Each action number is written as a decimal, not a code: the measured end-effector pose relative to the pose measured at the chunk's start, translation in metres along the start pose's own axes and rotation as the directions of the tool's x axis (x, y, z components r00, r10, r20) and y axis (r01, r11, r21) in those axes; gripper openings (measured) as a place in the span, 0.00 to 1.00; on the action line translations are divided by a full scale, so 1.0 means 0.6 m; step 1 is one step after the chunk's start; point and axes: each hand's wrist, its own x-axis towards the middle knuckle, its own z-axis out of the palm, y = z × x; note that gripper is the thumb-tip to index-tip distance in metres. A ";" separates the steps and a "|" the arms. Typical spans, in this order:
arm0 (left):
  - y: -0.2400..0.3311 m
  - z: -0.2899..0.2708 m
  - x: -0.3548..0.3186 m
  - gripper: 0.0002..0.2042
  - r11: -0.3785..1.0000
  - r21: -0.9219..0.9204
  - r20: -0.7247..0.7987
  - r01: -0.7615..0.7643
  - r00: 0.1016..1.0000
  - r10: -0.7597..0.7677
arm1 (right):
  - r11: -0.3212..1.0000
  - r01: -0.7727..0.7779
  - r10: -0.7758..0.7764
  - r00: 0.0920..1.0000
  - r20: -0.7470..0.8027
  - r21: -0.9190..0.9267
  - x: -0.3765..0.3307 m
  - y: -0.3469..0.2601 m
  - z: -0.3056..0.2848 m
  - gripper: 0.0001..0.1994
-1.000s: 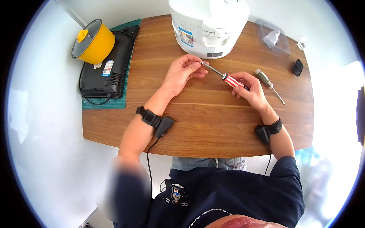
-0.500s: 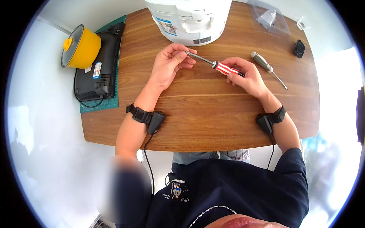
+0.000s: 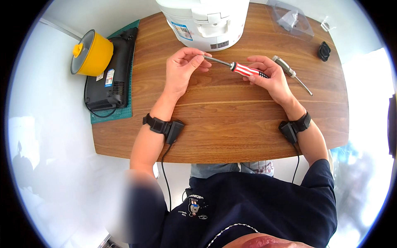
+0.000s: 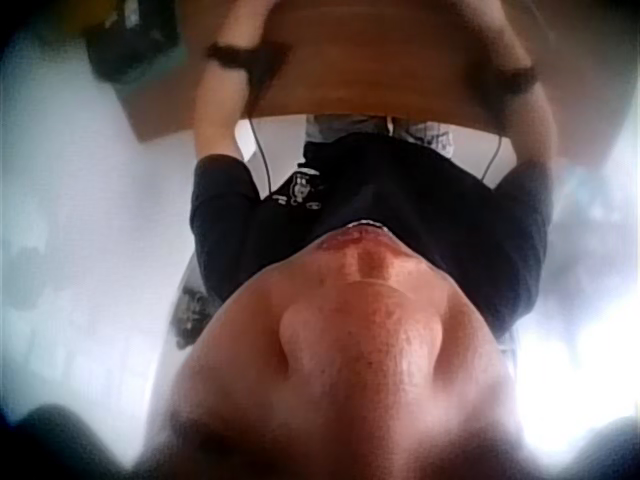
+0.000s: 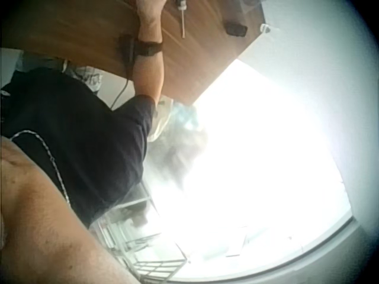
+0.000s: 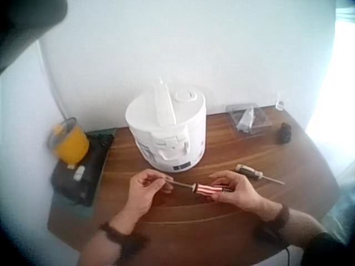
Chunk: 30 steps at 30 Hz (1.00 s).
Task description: The person assembles a white rice cooker by attaching the lid, inserting a small plastic component, and securing a side panel with a screwdriver. They then handle a yellow pot with a glass lid, using the screwdriver on its lid knob.
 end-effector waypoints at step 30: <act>0.049 0.104 0.047 0.10 0.817 -0.556 0.032 0.155 0.986 -0.165 | 0.511 0.559 -0.585 0.783 0.211 -0.653 -0.075 -0.106 0.145 0.18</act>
